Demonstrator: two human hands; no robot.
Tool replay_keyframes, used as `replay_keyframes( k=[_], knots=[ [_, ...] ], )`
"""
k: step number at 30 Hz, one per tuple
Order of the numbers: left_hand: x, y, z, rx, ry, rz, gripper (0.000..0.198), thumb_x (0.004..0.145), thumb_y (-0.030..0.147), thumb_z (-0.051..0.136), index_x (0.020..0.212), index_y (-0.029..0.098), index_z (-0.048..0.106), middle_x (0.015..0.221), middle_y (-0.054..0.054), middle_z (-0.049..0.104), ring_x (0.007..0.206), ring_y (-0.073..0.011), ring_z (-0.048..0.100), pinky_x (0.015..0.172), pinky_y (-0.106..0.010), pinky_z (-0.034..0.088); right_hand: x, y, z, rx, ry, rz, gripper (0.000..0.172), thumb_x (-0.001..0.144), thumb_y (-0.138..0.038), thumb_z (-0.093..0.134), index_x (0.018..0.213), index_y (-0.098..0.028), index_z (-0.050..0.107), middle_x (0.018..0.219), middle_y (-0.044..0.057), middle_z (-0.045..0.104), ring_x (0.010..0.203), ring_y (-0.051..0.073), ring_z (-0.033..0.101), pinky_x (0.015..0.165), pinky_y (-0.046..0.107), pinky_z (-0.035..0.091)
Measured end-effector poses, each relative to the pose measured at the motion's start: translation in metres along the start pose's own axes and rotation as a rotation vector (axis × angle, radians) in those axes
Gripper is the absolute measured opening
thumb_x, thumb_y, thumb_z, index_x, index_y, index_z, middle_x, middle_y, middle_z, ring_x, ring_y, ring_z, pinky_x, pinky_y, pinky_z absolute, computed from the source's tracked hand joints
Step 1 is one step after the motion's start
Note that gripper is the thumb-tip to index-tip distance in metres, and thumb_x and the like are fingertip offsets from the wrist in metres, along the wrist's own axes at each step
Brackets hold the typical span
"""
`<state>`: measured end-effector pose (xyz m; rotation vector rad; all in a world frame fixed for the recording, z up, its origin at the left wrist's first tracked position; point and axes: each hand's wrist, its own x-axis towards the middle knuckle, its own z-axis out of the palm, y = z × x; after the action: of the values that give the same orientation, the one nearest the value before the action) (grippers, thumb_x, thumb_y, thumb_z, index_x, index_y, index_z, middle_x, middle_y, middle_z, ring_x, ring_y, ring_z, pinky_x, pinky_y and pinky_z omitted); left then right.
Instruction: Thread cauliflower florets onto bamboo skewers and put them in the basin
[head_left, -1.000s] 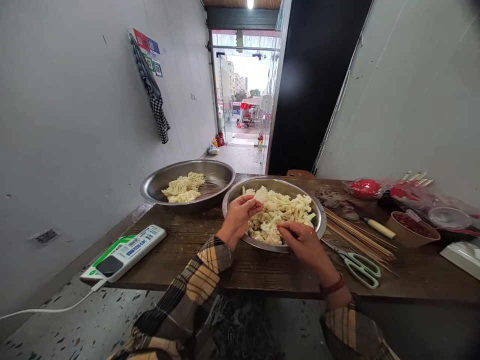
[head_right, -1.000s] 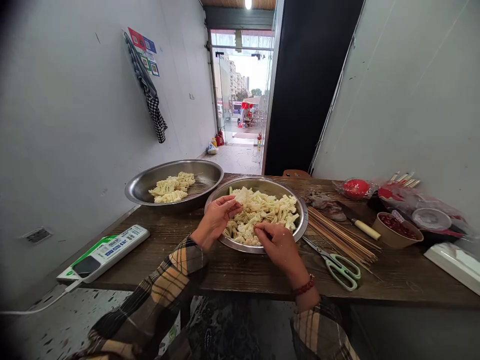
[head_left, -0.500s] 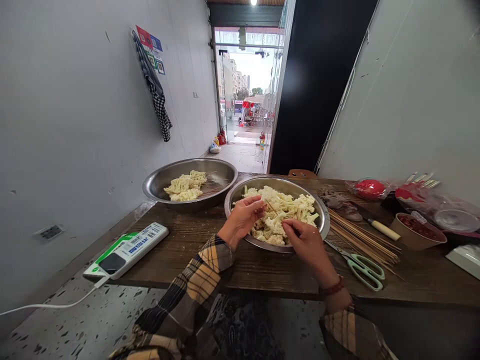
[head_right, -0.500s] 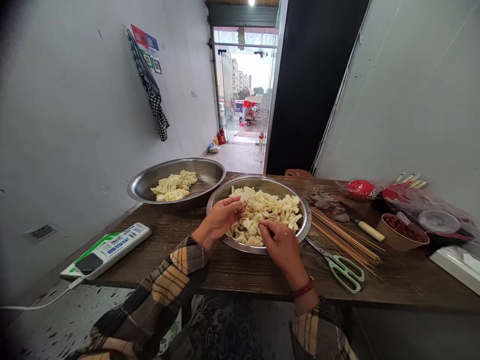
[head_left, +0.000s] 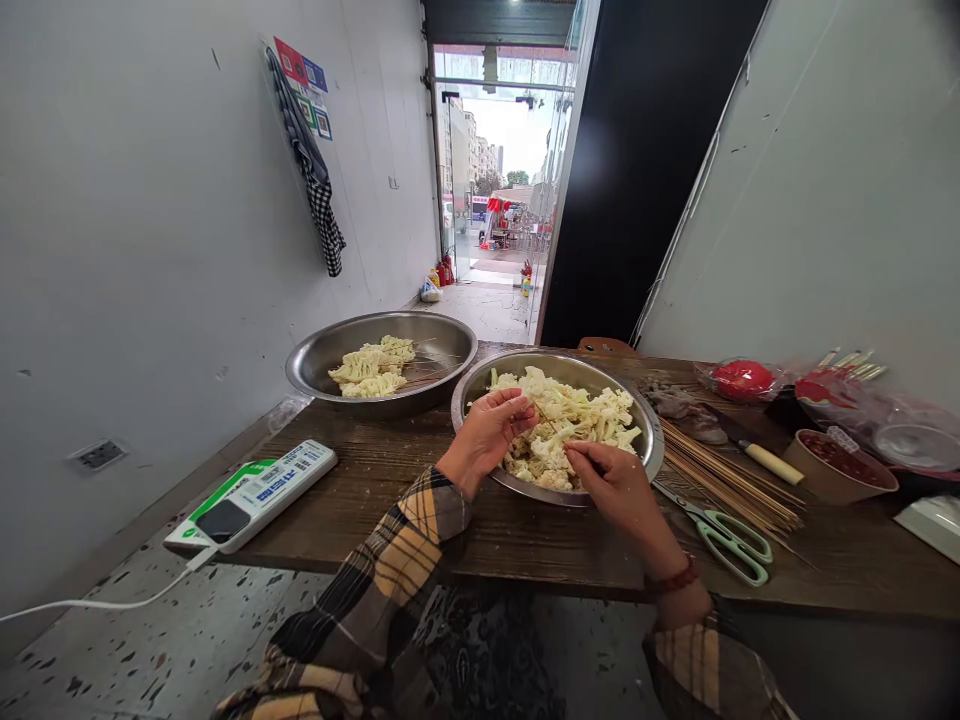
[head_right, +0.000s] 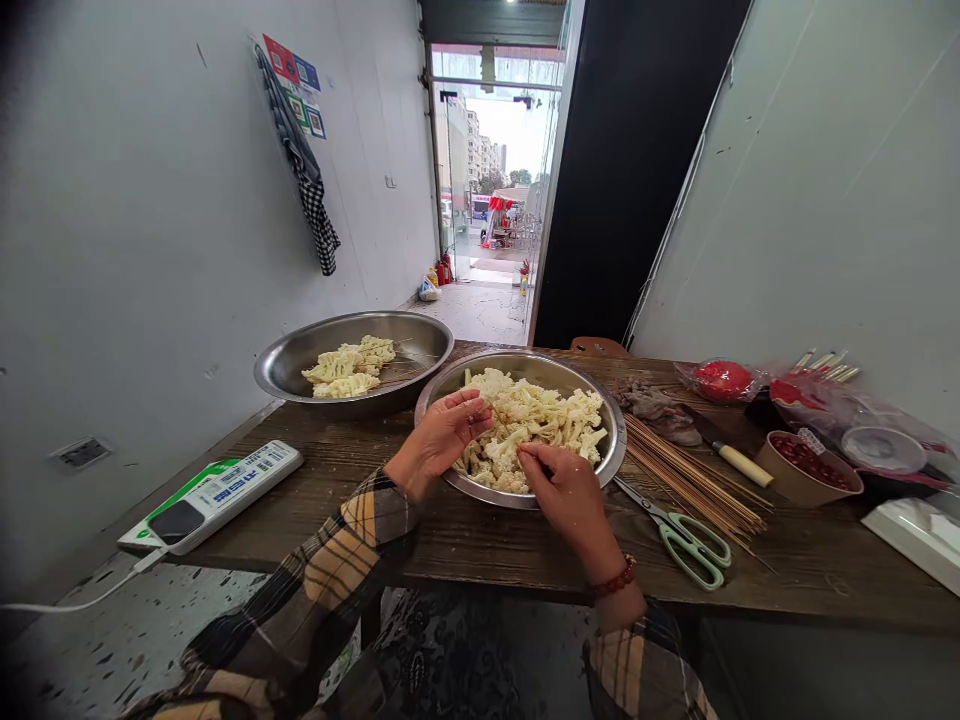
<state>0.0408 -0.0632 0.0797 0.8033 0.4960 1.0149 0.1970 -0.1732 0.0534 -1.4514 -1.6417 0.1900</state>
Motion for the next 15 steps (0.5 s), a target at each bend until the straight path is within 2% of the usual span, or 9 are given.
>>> replay_keyframes(
  k=[6,15],
  knots=[
    [0.0004,-0.0019,-0.0010,0.049,-0.040,0.023,0.027,0.064,0.014,0.077,0.084,0.009,0.059,0.067,-0.003,0.064,0.059,-0.0098,0.062,0.062,-0.022,0.053,0.0005,0.0007,0.0008,-0.012,-0.010,0.015,0.029,0.089,-0.034,0.049,0.091,-0.021,0.074,0.095,0.006,0.075,0.086,0.023,0.069,0.076,0.034,0.052],
    [-0.0006,-0.0069,-0.0017,0.129,-0.019,0.185,0.033,0.057,0.019,0.080,0.080,0.014,0.056,0.064,0.003,0.060,0.057,-0.0086,0.059,0.061,-0.024,0.049,0.0007,-0.0006,0.0006,-0.025,-0.008,0.038,0.029,0.089,-0.035,0.049,0.093,-0.021,0.075,0.096,0.006,0.075,0.088,0.025,0.069,0.075,0.035,0.053]
  ],
)
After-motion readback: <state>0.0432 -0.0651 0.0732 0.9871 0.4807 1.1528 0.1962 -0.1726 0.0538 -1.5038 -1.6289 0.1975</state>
